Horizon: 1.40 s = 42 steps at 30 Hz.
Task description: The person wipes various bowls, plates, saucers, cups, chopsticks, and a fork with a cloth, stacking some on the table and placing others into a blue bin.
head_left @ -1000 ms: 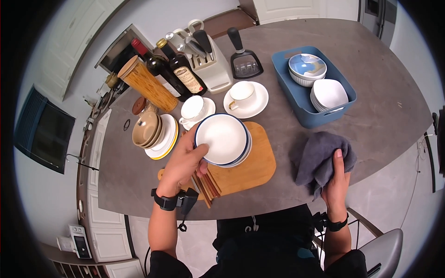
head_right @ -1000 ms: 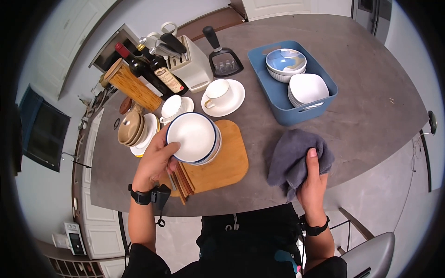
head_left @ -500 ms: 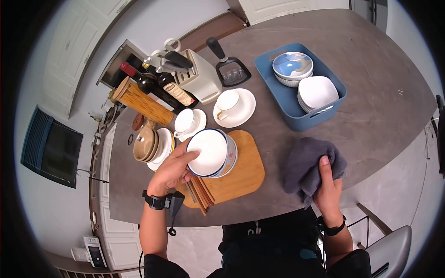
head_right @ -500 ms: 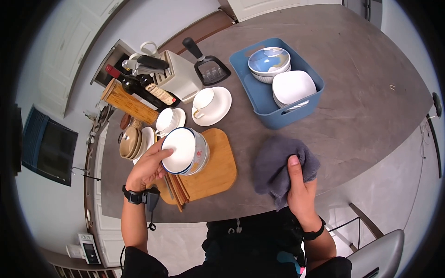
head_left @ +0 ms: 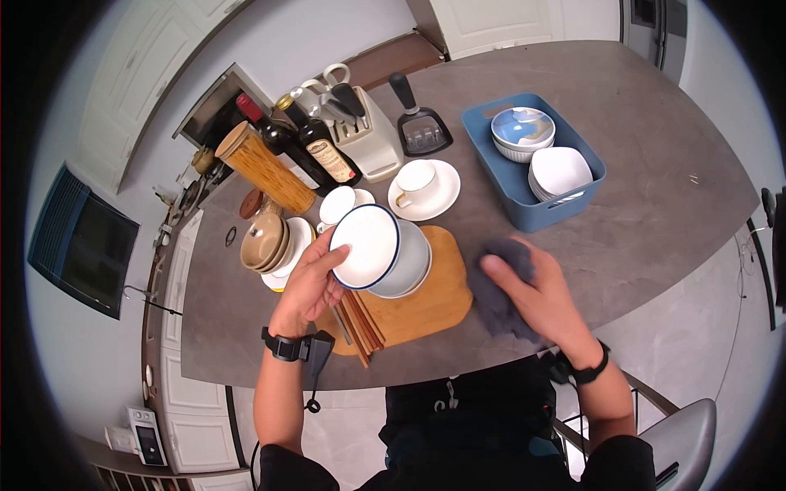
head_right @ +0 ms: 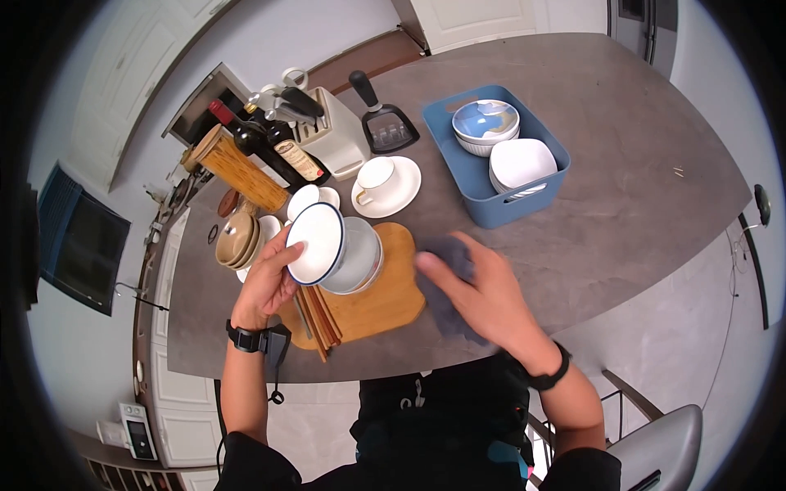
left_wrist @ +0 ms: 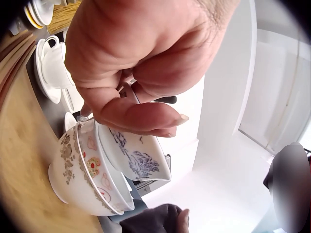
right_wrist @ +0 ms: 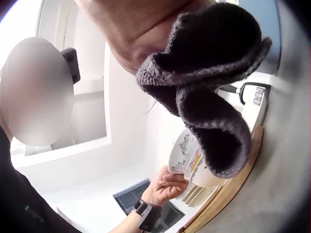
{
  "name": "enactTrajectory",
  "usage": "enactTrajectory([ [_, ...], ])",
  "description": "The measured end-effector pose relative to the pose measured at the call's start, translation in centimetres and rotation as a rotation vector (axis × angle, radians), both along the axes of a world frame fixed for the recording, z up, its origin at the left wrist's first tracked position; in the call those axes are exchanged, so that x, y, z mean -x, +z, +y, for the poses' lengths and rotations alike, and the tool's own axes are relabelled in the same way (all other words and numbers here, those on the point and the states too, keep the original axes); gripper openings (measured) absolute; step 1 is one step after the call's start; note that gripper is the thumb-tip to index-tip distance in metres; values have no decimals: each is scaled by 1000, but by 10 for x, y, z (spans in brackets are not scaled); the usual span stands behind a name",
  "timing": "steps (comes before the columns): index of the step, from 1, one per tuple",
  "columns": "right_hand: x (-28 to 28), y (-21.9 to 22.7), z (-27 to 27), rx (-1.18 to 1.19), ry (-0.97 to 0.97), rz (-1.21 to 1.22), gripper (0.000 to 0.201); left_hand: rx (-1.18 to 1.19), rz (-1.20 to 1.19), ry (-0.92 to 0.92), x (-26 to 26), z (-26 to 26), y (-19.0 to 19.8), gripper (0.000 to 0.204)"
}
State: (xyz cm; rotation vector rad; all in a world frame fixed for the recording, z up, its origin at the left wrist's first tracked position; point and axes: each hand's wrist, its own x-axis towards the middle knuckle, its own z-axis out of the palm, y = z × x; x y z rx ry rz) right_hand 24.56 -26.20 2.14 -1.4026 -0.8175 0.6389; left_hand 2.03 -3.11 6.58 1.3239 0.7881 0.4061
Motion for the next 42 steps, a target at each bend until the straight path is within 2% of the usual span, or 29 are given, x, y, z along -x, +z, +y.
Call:
enactTrajectory([
  [2, 6, 24, 24, 55, 53, -398, 28, 16, -14, -6, 0, -4, 4, 48],
  [3, 8, 30, 35, 53, 59, -411, 28, 7, -21, -58, 3, 3, -3, 49],
  [5, 12, 30, 59, 210, 218, -337, 31, 10, -2, -80, 2, 5, -4, 49],
  [8, 12, 9, 80, 159, 188, -455, 32, 8, 58, -131, 0, 1, 3, 49],
  [10, 10, 1, 83, 185, 196, -427, 30, -14, 105, -154, -1, 6, -1, 48],
  [12, 5, -12, 86, 112, 223, -294, 29, -45, 119, -190, -1, 5, 0, 47],
  [14, 4, -17, 84, 142, 237, -242, 29, -178, 194, -259, -4, 6, -3, 47],
  [16, 3, -16, 78, 169, 254, -190, 29, -210, 223, -249, -8, 2, -5, 47],
  [19, 1, -9, 61, 193, 250, -130, 28, -257, 264, -225, -10, 1, -9, 48],
  [22, 1, 1, 34, 104, 216, -72, 30, -306, 278, -211, -9, 3, -17, 47],
  [23, 4, 5, 23, 51, 185, 17, 30, -341, 280, -210, -8, 3, -19, 47],
  [24, 5, 3, 15, -2, 152, 106, 30, -343, 283, -210, -8, 2, -18, 47],
  [26, -3, -12, -5, 39, 132, 102, 29, -402, 347, -218, -7, -2, -12, 49],
  [27, -7, -19, -14, 82, 112, 93, 28, -478, 375, -202, -7, -4, -7, 55],
  [28, -9, -25, -21, 77, 97, 98, 28, -784, 364, -146, -3, 8, -21, 53],
  [30, -12, -39, -35, 40, 77, 88, 26, -992, 615, -61, -21, -18, 31, 52],
  [32, -13, -48, -42, 34, 62, 139, 27, -1363, 294, -4, -44, -19, 43, 46],
  [34, -14, -48, -45, -58, -17, 233, 28, -1450, 261, -121, -85, -25, 57, 33],
  [37, -20, -52, -46, -115, -43, 287, 29, -1537, 226, -386, -163, -29, 55, 28],
  [39, -22, -58, -47, -139, -55, 335, 29, -1585, 335, -512, -220, -27, 45, 28],
  [42, -24, -63, -46, -177, -77, 411, 30, -1685, 288, -639, -286, -3, 11, 28],
])
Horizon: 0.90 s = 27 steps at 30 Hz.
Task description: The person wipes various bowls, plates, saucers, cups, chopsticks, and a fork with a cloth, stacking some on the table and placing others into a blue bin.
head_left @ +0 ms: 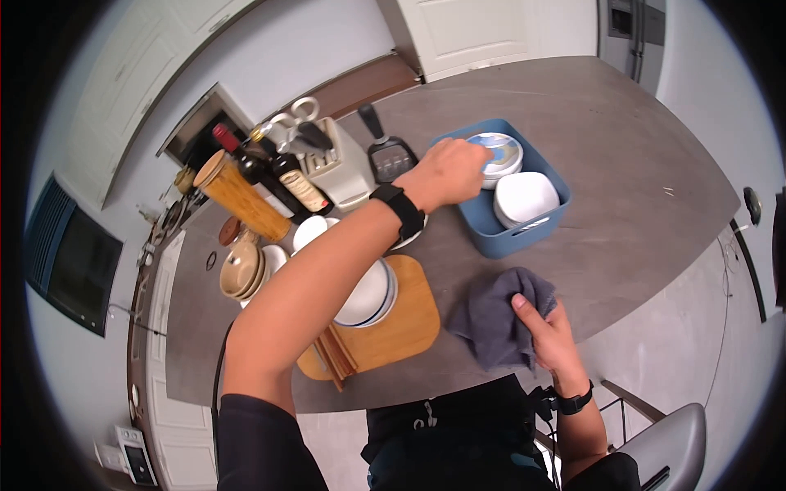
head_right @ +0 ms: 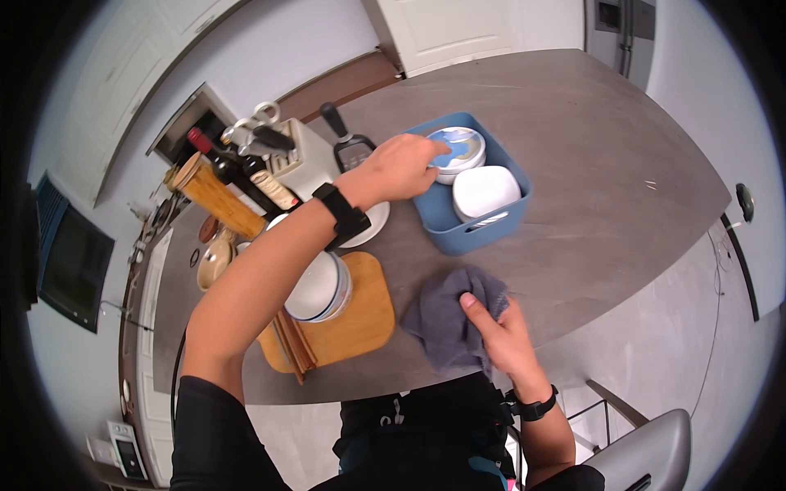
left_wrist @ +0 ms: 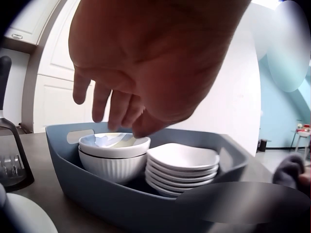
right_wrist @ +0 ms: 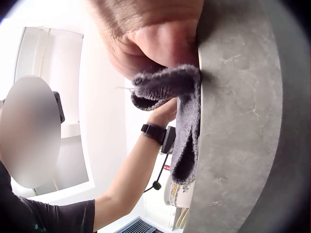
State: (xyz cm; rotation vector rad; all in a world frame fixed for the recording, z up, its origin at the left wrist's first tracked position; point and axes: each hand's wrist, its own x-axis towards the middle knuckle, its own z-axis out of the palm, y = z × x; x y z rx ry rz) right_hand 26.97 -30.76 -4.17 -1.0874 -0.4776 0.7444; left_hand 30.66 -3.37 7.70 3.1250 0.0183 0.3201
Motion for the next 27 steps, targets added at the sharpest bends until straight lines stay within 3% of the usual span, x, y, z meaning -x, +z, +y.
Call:
enactTrajectory([
  [1, 0, -1, 0, -15, -5, 29, 31, 2, 1, -24, -10, 0, -2, 28],
  [3, -2, 1, -1, -11, -7, 26, 32, 96, 247, 24, -23, 4, -5, 24],
  [8, -4, 2, -1, -20, 29, 64, 35, 150, 54, 77, -13, 5, 3, 22],
  [10, -3, 2, -1, -42, 28, 104, 37, 394, -103, 121, -2, 7, 16, 21],
  [12, -2, 4, -4, -62, 28, 136, 40, 471, -157, 151, 27, -2, 40, 22],
  [14, -1, 6, -6, -146, -119, 236, 51, 875, -282, 206, 63, -10, 56, 22],
  [16, 2, 4, -8, -235, -210, 187, 64, 1243, -387, 22, 112, -29, 63, 21],
  [18, 23, 33, -6, -336, -244, 44, 75, 1356, -440, -28, 162, -60, 65, 23],
  [20, 62, 72, 5, -493, -154, -225, 83, 1452, -467, -27, 208, -90, 53, 34],
  [22, 68, 90, 13, -306, -161, -1197, 75, 1508, -373, 116, 249, -117, 42, 36],
  [23, 92, 110, 18, -167, -152, -1432, 68, 1515, -384, 122, 270, -130, 36, 36],
  [24, 116, 128, 22, -22, -139, -1661, 62, 1245, -419, 139, 290, -144, 30, 31],
  [25, 123, 134, 23, -26, -121, -1664, 62, 972, -443, 157, 307, -151, 25, 27],
  [27, 133, 142, 32, -20, -48, -1592, 49, 1069, -393, 189, 331, -154, 19, 25],
])
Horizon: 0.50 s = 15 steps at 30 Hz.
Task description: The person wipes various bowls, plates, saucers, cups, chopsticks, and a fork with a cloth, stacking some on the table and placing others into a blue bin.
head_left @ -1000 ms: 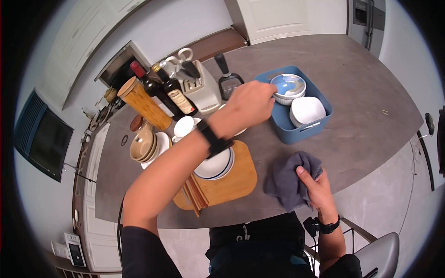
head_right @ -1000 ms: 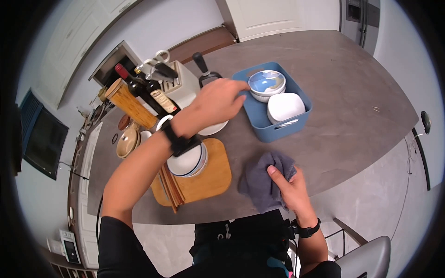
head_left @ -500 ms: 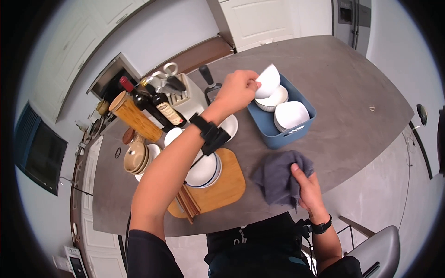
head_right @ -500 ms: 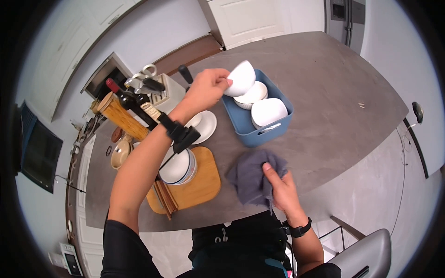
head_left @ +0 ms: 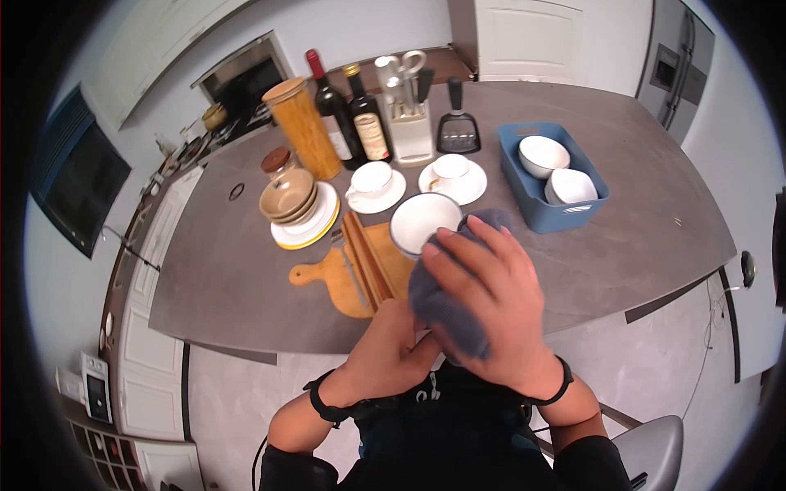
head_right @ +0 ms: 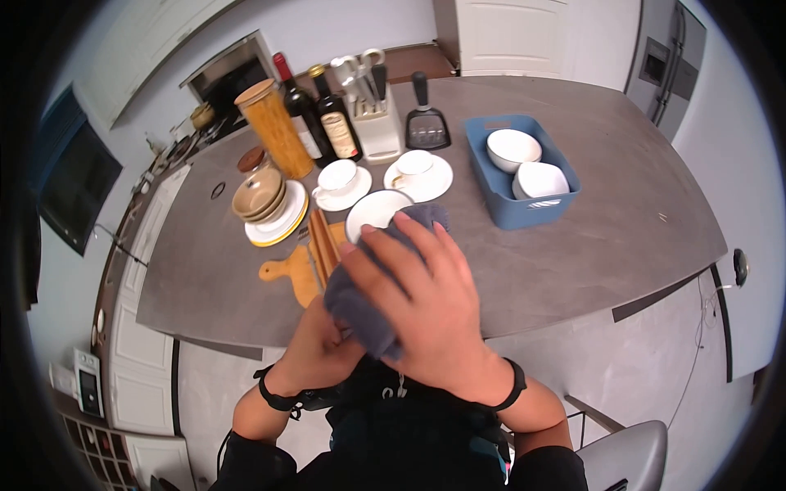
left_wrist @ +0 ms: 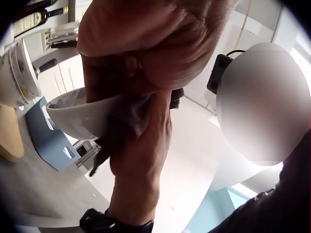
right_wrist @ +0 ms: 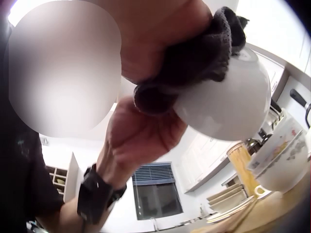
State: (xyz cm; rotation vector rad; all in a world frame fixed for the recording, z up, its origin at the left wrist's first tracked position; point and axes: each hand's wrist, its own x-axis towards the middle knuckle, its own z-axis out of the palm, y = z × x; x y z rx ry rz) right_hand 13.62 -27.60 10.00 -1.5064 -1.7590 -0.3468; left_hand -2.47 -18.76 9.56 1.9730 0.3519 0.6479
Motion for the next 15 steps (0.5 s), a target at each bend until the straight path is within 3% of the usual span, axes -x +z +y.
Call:
enactTrajectory([
  [1, 3, 0, 5, 8, 16, -4, 49, 95, 49, -34, 11, -1, -3, 22],
  [3, 1, -2, 12, 201, 334, 919, 45, 195, 90, -66, 28, -3, -8, 20],
  [4, 0, 9, 13, 259, 394, 1107, 47, 174, 6, -85, 35, -4, -10, 16],
  [7, 4, -4, 27, 160, 523, 1484, 48, 227, -149, -92, 49, -6, -26, 10],
  [9, 14, -21, 30, 124, 494, 1570, 50, 620, -455, -106, 49, -7, -40, 25],
  [10, 20, -27, 30, 80, 462, 1669, 52, 618, -461, -108, 45, -9, -41, 25],
  [13, 50, -35, 32, -86, 382, 1620, 59, 517, -623, 46, 37, -10, -46, 16],
  [15, 68, -47, 27, -51, 386, 1591, 57, -172, -391, 284, 34, 2, -53, 21],
])
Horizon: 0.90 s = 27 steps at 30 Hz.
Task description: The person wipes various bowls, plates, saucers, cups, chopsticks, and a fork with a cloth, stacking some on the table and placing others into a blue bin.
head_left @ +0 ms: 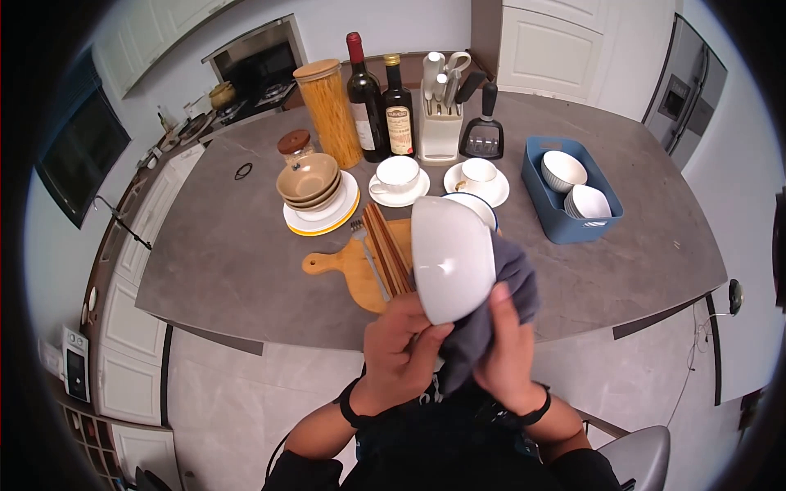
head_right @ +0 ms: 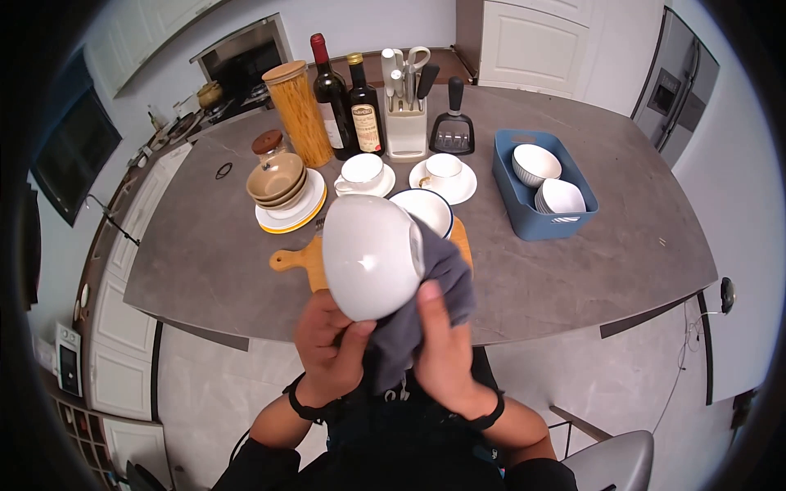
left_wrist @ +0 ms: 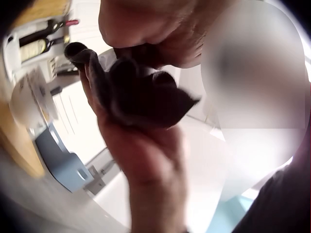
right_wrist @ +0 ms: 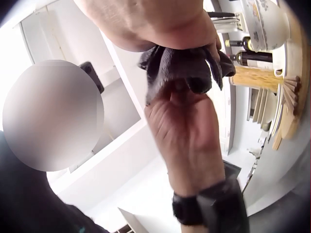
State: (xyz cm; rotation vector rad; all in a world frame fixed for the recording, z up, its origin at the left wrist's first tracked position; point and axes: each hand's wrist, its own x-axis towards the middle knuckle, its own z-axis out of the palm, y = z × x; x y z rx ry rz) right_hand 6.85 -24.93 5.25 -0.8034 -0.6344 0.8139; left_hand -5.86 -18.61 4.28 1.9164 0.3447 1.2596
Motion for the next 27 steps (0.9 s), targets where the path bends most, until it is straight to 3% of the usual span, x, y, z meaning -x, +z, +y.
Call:
enactTrajectory([
  [4, 16, -12, -12, -22, 16, -76, 54, -252, 232, 47, -14, 12, 16, 33],
  [6, 2, -11, -11, 128, 56, -250, 50, -582, 427, 130, -14, 18, 11, 43],
  [7, -6, -18, -3, 112, 100, -94, 44, -705, 508, 189, -11, 20, 9, 37],
  [8, -12, -19, -5, 104, 173, 74, 43, -705, 510, 198, -10, 21, 5, 37],
  [10, -21, -15, -7, 127, 192, 133, 43, -756, 275, 308, -5, 17, -8, 39],
  [11, -25, -17, -7, 128, 194, 136, 43, -817, 223, 411, 7, 17, -9, 64],
  [12, -28, -19, -9, 160, 221, 120, 44, -815, 227, 410, 5, 19, -11, 64],
  [14, -33, -21, -14, 203, 247, 109, 46, -329, -32, 355, -5, 22, 4, 99],
  [15, -34, -19, -18, 263, 346, 35, 47, -99, 71, 81, -1, 31, -15, 119],
  [16, -37, -15, -21, 318, 446, -42, 49, -96, 71, 87, 2, 29, -17, 119],
  [18, -48, -7, -31, 416, 538, -68, 49, 663, 34, -254, 8, 23, -20, 113],
  [20, -61, 2, -42, 374, 579, -190, 47, 801, -95, -307, 13, 26, -24, 107],
  [21, -64, 11, -50, 356, 435, -259, 45, 933, -226, -367, 17, 28, -26, 102],
  [24, -66, 40, -46, 73, 164, -711, 42, 1066, -183, -474, 23, 36, -22, 94],
  [26, -73, 46, -18, -281, -47, -1451, 39, 1157, -120, -573, 14, 33, -17, 88],
  [27, -72, 51, -5, -330, 18, -1649, 40, 1155, -42, -504, 9, 26, -15, 85],
])
